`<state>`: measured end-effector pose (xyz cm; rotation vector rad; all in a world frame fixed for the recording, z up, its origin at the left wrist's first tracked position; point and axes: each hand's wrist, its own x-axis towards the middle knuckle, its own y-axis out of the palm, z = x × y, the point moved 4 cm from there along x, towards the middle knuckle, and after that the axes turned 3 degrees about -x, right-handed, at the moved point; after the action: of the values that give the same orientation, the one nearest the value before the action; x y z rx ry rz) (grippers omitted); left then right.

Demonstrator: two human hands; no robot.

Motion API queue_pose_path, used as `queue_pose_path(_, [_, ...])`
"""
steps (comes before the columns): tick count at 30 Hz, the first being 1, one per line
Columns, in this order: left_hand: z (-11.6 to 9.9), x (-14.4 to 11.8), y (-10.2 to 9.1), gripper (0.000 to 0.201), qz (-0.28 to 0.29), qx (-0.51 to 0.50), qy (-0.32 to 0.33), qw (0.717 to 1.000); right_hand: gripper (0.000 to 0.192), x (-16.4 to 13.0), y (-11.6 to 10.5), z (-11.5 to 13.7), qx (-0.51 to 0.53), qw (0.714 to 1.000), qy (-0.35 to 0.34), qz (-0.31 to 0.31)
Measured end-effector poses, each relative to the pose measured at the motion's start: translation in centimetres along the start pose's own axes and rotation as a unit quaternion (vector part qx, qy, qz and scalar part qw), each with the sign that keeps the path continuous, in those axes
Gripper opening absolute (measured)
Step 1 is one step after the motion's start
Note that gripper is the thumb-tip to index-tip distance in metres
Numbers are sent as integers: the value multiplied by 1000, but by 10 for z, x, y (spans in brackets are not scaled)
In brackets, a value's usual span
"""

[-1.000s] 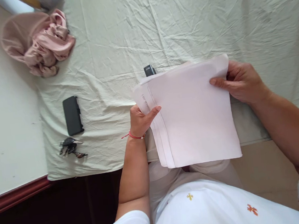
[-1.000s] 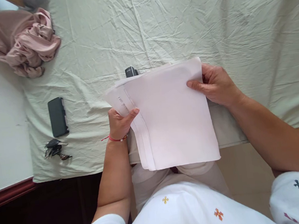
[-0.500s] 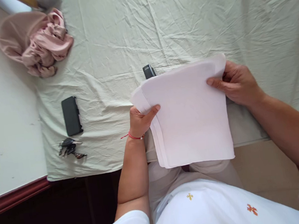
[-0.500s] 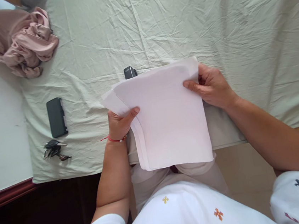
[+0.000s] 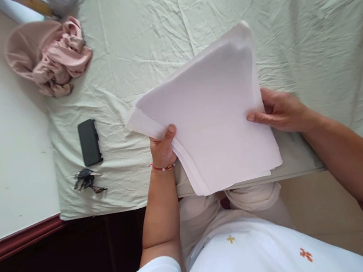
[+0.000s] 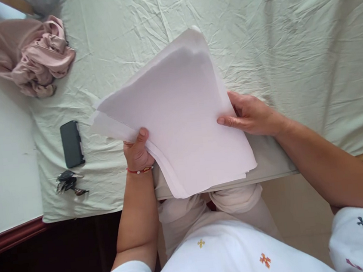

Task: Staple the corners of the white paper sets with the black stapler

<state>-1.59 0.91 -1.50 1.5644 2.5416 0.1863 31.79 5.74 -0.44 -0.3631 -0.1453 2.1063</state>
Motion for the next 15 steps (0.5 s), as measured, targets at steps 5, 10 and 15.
queue_pose_path(5, [4, -1, 3, 69, 107, 23, -20, 994, 67, -3, 12, 4, -65, 996, 31, 60])
queue_pose_path(10, [3, -5, 4, 67, 136, 50, -47, 988, 64, -3, 15, 10, -50, 997, -2, 61])
queue_pose_path(15, [-1, -2, 2, 57, 35, -2, -49, 998, 65, -3, 9, 8, -2, 995, -27, 94])
